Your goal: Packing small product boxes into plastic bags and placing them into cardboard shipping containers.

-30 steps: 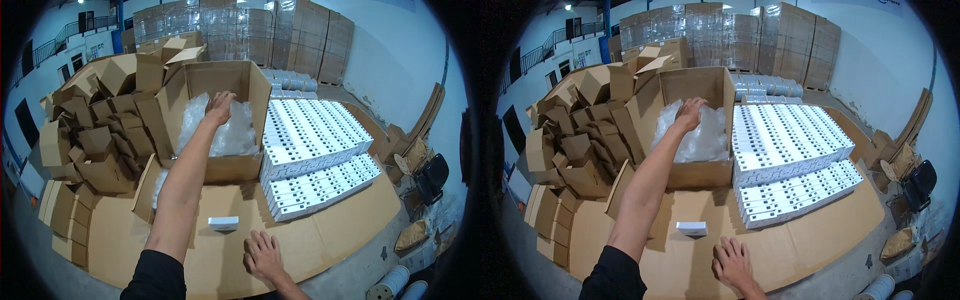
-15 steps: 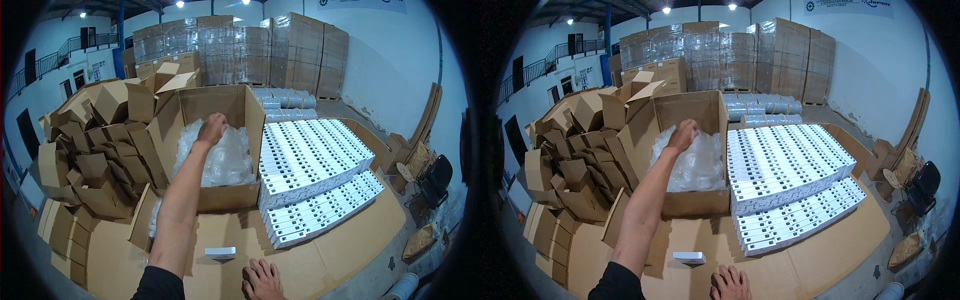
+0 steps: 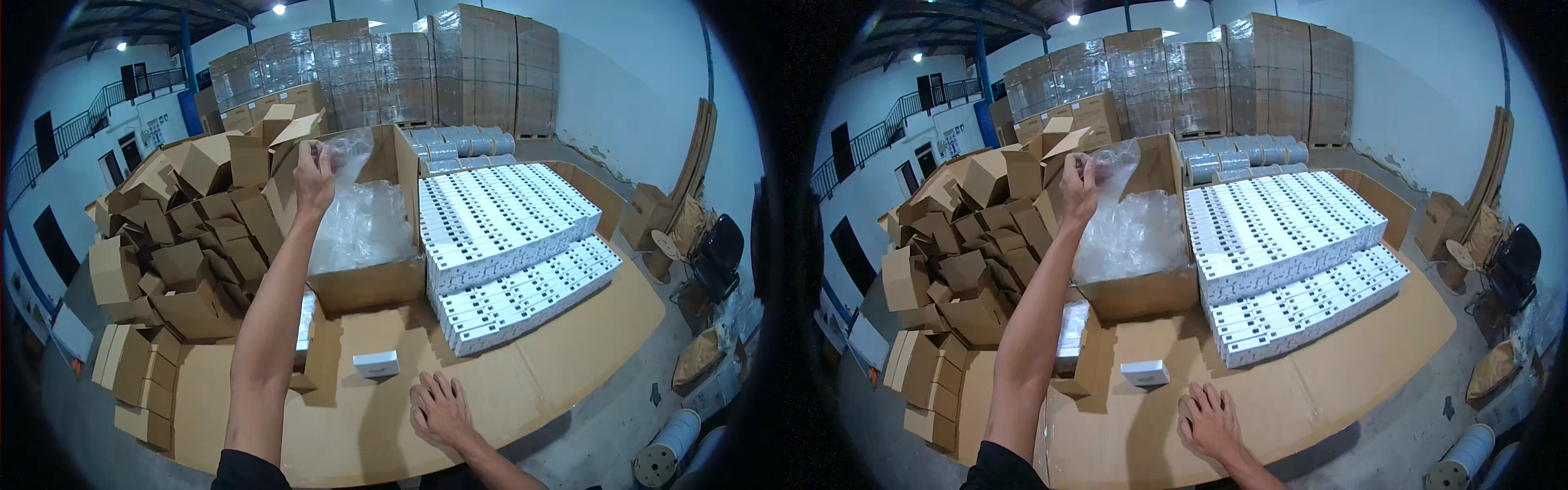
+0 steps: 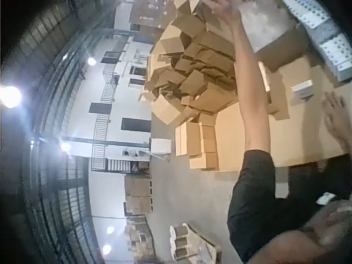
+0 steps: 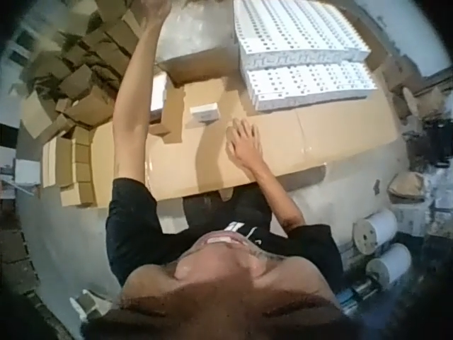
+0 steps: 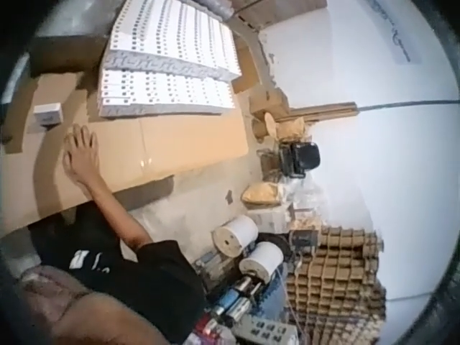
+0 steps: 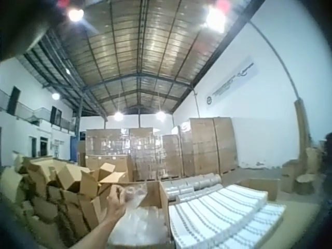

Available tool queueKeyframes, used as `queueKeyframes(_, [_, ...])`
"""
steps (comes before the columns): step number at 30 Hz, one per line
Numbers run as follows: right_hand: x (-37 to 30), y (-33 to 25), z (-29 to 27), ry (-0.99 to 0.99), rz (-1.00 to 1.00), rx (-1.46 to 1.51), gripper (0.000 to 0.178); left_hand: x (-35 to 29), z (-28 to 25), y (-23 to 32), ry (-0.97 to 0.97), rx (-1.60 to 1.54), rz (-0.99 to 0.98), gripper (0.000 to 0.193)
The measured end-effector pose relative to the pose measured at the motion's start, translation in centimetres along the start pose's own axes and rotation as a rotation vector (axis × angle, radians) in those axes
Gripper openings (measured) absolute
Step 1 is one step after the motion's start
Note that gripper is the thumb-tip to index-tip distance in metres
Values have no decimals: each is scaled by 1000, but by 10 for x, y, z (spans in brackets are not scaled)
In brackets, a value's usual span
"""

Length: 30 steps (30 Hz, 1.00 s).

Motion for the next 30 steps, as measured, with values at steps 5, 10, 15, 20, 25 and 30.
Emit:
queueKeyframes(5, [-3,1,2,22,5,64,45,-56,-32,79,-57,-584,-298,20])
queueKeyframes(10, [5,28,6,-217,279,741,52,-172,-65,145,-5,-425,-454,21])
queueKeyframes(15, [3,4,-10,-153,151,1412,60,-290,-115,209,20,-428,-732,17])
queueKeyframes(20, [-6,-36,-4,-223,187,1479,36,-352,-127,223,36,-286,-815,14])
queueKeyframes(25, [-23,-44,12,25,372,1084,24,-369,-138,211,-52,-171,-763,17])
queueKeyframes(30, [-26,-44,26,152,447,854,27,-350,-147,217,-31,-222,-983,21])
Point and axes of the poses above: each hand's wrist, its own x-axis towards the middle knuckle, its own z-axis out of the palm, y = z × x, the point moved 1 cm from there along x, towards the middle knuckle, and after that the axes turned 14 degrees about z, right-handed, at the moved point
